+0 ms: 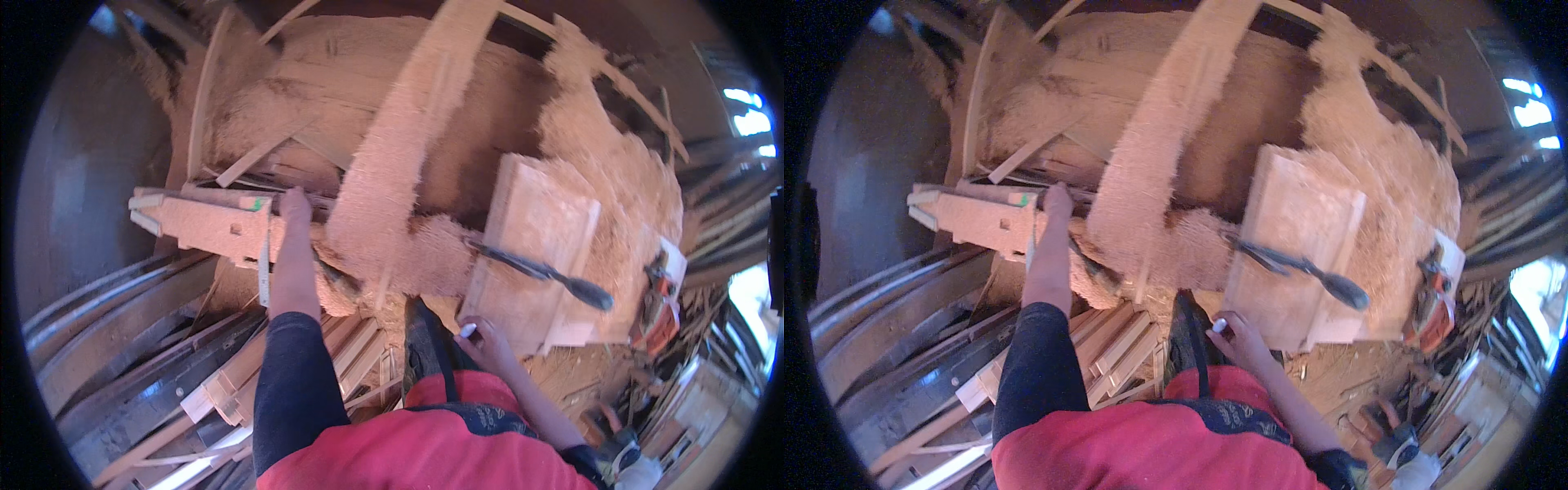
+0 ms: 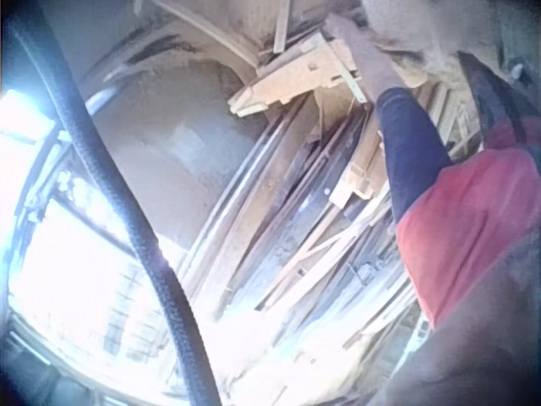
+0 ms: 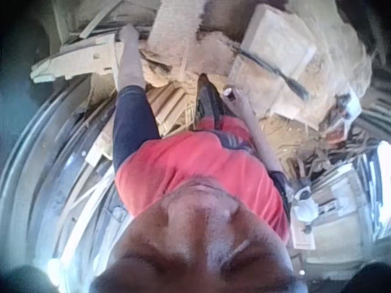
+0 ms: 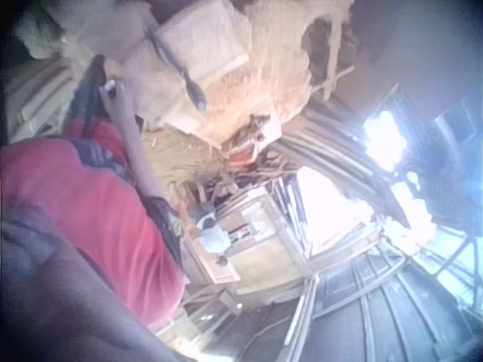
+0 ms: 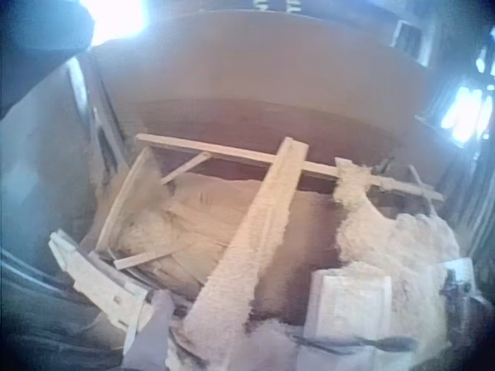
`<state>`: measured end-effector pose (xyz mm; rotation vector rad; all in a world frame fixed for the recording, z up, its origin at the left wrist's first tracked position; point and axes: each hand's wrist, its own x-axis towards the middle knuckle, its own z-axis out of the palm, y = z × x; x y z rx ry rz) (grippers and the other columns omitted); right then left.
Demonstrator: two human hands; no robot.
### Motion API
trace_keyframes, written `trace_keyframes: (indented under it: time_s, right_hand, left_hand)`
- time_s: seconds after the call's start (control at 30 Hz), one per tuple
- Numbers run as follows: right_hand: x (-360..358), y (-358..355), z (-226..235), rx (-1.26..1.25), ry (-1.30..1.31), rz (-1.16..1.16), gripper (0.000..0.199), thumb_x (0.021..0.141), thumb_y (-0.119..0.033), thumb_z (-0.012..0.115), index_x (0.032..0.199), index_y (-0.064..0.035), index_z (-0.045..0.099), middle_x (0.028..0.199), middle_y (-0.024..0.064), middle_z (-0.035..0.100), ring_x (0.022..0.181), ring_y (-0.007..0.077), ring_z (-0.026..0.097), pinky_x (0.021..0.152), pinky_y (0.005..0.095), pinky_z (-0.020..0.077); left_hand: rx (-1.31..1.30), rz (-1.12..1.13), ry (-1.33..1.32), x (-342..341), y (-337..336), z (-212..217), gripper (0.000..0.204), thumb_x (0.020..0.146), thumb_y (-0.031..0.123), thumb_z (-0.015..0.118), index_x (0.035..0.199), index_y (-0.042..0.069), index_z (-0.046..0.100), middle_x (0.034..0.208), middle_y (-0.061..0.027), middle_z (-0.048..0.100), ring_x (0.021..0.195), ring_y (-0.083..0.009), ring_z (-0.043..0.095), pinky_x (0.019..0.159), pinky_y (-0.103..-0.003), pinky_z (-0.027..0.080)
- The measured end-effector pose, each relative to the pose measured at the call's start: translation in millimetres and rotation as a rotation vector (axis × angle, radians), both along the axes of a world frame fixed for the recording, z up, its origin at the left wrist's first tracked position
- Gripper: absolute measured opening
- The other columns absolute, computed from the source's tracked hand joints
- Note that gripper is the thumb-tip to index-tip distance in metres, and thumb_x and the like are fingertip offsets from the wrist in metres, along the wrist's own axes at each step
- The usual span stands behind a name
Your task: The person planes a wooden surface using a hand tool, operates an electric planer on a wooden board, and marks lines on the board with a white marker.
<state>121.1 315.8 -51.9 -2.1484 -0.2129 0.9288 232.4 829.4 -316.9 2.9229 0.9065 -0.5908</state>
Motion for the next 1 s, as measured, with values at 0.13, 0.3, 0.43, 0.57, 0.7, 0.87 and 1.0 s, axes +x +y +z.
trace_keyframes:
  time_s: [0.13, 0.3, 0.43, 0.57, 0.7, 0.87, 1.0]
  right_hand:
    - [11, -48, 24, 0.044, 0.011, 0.054, 0.03, 0.091, -0.019, 0.073, 0.116, -0.0057, 0.062, 0.103, 0.0139, 0.066, 0.092, 0.0285, 0.066, 0.08, 0.0382, 0.0533]
    - [25, -170, 29, 0.153, -0.163, -0.051, 0.026, 0.092, -0.015, 0.072, 0.114, -0.006, 0.061, 0.091, 0.0085, 0.066, 0.082, 0.0188, 0.066, 0.074, 0.0339, 0.0532]
    - [44, -272, 11, 0.23, -0.233, -0.29, 0.024, 0.092, -0.012, 0.073, 0.112, -0.0046, 0.061, 0.087, 0.0043, 0.065, 0.077, 0.0107, 0.064, 0.07, 0.0289, 0.0527]
    - [62, -341, 7, 0.324, -0.298, -0.249, 0.024, 0.092, -0.01, 0.073, 0.112, -0.0031, 0.061, 0.088, 0.0037, 0.065, 0.078, 0.0102, 0.064, 0.069, 0.0269, 0.0521]
    - [65, -382, 12, 0.434, -0.347, -0.175, 0.024, 0.092, -0.01, 0.073, 0.111, -0.0022, 0.061, 0.086, 0.0023, 0.064, 0.076, 0.0095, 0.063, 0.067, 0.0261, 0.0511]
    - [49, -415, 8, 0.493, -0.272, -0.128, 0.024, 0.092, -0.011, 0.074, 0.111, -0.003, 0.062, 0.083, 0.0009, 0.061, 0.071, 0.008, 0.058, 0.062, 0.0261, 0.0475]
    - [42, -428, 14, 0.506, -0.313, -0.108, 0.024, 0.092, -0.013, 0.073, 0.111, -0.0027, 0.062, 0.083, 0.001, 0.061, 0.071, 0.0079, 0.057, 0.063, 0.0268, 0.0474]
  left_hand:
    - [-0.126, -0.124, -0.403, -12, -19, 28, 0.02, 0.084, 0.02, 0.068, 0.095, 0.008, 0.079, 0.088, -0.0159, 0.076, 0.085, -0.0355, 0.074, 0.074, -0.045, 0.059]
    - [-0.848, 0.5, -0.863, -80, -145, 103, 0.02, 0.09, 0.013, 0.076, 0.104, -0.001, 0.077, 0.09, -0.0082, 0.076, 0.079, -0.0135, 0.069, 0.075, -0.029, 0.056]
    - [-1.011, 0.676, -1.116, -135, -340, 175, 0.025, 0.089, 0.012, 0.078, 0.107, -0.004, 0.075, 0.096, -0.007, 0.074, 0.082, -0.0112, 0.065, 0.077, -0.027, 0.056]
    - [-0.743, 0.638, -0.836, -165, -528, 255, 0.021, 0.092, 0.014, 0.075, 0.109, 0.001, 0.076, 0.1, -0.0084, 0.076, 0.091, -0.0133, 0.068, 0.084, -0.029, 0.055]
    - [-0.774, 0.562, -1.056, -194, -636, 227, 0.019, 0.093, 0.014, 0.072, 0.106, 0.001, 0.076, 0.103, -0.0112, 0.076, 0.093, -0.0176, 0.07, 0.084, -0.031, 0.054]
    - [-0.499, 0.345, -1.091, -199, -697, 222, 0.021, 0.095, 0.013, 0.068, 0.111, 0.001, 0.073, 0.116, -0.0157, 0.072, 0.109, -0.0307, 0.068, 0.095, -0.037, 0.053]
    - [-0.377, 0.203, -1.009, -213, -715, 212, 0.052, 0.098, 0.025, 0.063, 0.139, -0.006, 0.052, 0.147, -0.0247, 0.05, 0.142, -0.0403, 0.041, 0.116, -0.046, 0.034]
